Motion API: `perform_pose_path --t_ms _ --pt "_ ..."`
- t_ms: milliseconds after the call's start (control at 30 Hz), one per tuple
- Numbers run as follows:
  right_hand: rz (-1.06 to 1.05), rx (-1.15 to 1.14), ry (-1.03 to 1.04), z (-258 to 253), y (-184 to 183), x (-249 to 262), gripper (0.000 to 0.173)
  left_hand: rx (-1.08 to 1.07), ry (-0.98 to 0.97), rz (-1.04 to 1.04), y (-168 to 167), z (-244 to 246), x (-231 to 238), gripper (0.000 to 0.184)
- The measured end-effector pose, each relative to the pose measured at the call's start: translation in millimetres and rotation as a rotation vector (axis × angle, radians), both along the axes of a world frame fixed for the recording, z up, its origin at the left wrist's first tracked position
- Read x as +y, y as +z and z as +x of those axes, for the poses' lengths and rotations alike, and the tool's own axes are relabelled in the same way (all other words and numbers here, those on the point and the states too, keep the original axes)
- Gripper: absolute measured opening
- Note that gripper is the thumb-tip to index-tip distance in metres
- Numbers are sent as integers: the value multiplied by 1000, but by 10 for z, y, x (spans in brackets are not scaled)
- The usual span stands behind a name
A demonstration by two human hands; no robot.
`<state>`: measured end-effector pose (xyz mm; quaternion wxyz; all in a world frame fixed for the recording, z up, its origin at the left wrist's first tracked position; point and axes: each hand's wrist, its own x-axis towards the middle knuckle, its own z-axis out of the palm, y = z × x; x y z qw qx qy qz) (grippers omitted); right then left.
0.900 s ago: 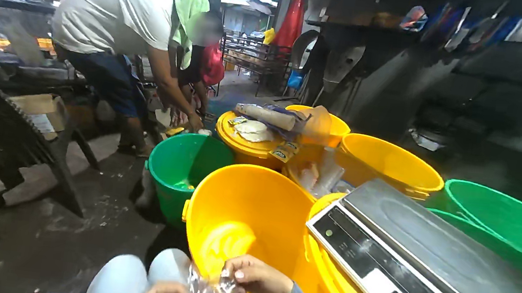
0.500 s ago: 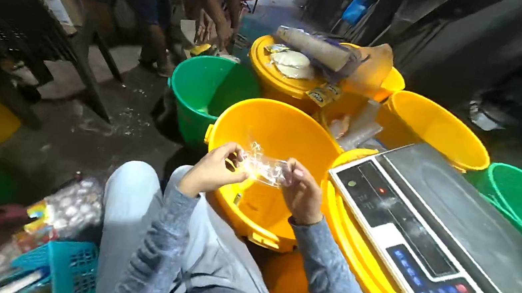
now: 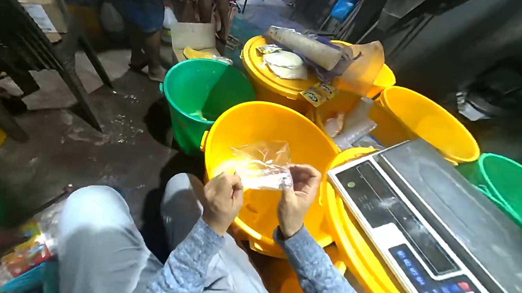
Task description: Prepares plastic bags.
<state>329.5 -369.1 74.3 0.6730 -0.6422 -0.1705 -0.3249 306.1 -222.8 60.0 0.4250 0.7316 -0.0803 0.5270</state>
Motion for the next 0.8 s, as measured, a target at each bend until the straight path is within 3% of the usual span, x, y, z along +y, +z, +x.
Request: perform_pose_path --t_ms 67,133,233,433,533,667,733,800 --pt "-74 -103 -107 44 -35 -54 23 37 45 10 -19 -6 26 15" --pt "-188 -186 -193 57 -46 -102 18 153 -42 15 30 -20 65 26" --pt "-319 -262 -237 61 -78 -175 17 174 -116 60 39 5 73 22" --pt "-220 -133 -162 79 -11 -154 24 182 -30 180 94 60 106 16" --pt "-396 -8 -143 75 2 -182 21 247 -70 121 129 91 150 20" --pt "-487 164 -92 95 11 -230 37 405 -284 -14 194 140 305 23" --pt "-555 123 -157 94 11 -232 41 439 -354 -38 180 151 388 21" --pt "-735 -13 -263 83 19 -226 35 427 -299 9 138 148 435 20"
